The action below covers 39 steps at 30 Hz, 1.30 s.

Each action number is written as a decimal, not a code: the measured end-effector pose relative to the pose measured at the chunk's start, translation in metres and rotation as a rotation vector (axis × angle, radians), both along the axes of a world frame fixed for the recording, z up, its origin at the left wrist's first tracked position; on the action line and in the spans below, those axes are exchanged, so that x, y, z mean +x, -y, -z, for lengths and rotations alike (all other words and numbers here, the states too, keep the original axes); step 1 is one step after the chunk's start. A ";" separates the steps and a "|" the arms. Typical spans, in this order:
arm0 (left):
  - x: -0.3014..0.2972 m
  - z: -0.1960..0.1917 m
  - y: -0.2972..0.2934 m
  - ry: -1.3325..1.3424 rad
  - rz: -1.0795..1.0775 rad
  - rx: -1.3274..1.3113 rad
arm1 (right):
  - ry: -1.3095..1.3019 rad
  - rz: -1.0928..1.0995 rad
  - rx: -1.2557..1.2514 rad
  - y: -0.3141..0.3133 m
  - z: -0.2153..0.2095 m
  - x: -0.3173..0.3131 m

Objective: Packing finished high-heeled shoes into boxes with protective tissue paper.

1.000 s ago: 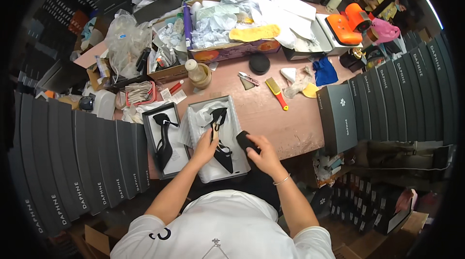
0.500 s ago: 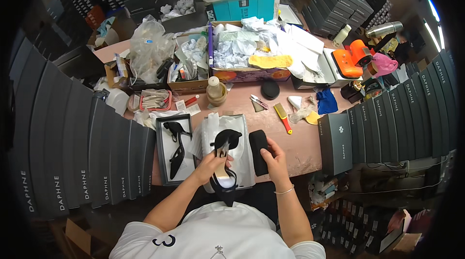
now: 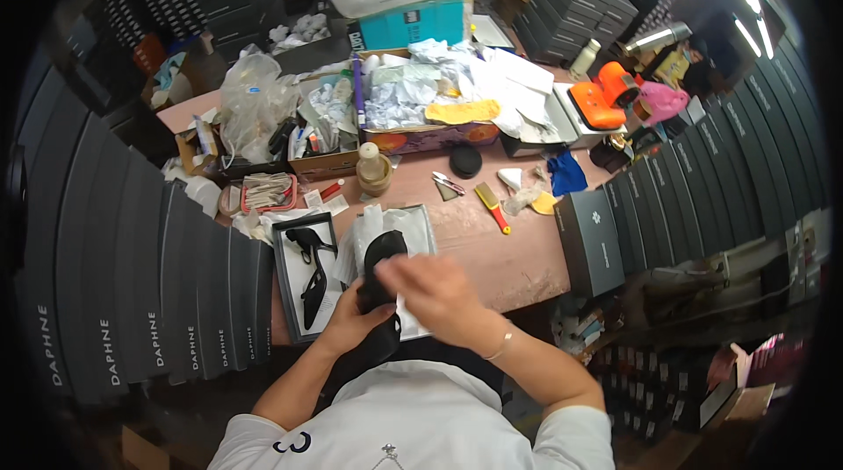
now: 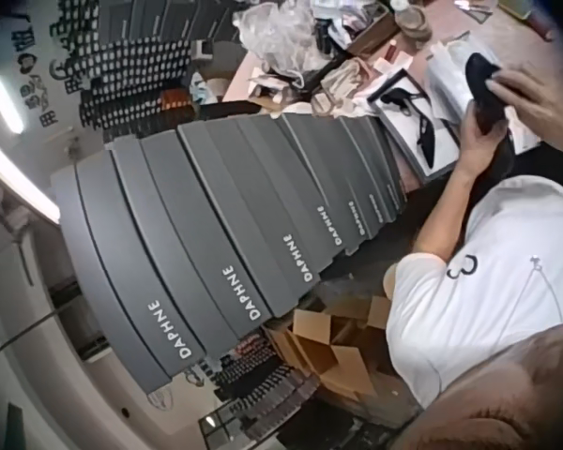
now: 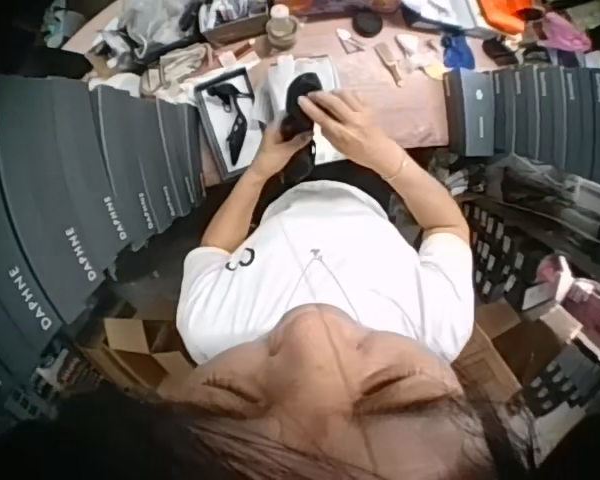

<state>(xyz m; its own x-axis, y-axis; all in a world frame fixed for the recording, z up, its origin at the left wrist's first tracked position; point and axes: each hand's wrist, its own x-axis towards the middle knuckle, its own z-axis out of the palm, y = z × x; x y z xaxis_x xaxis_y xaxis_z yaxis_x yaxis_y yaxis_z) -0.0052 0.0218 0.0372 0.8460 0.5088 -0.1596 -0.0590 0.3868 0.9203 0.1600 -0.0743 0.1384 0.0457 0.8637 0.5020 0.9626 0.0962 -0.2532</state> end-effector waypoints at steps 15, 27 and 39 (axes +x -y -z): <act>0.007 0.002 -0.009 -0.558 0.177 0.692 | 0.144 -0.172 -0.091 -0.015 0.047 0.058; 0.032 0.004 -0.014 -0.548 0.410 0.743 | -0.528 -0.139 -0.494 -0.049 0.112 0.151; 0.065 0.006 -0.102 -0.540 -0.009 1.020 | -1.901 -0.111 -0.649 0.100 0.079 0.048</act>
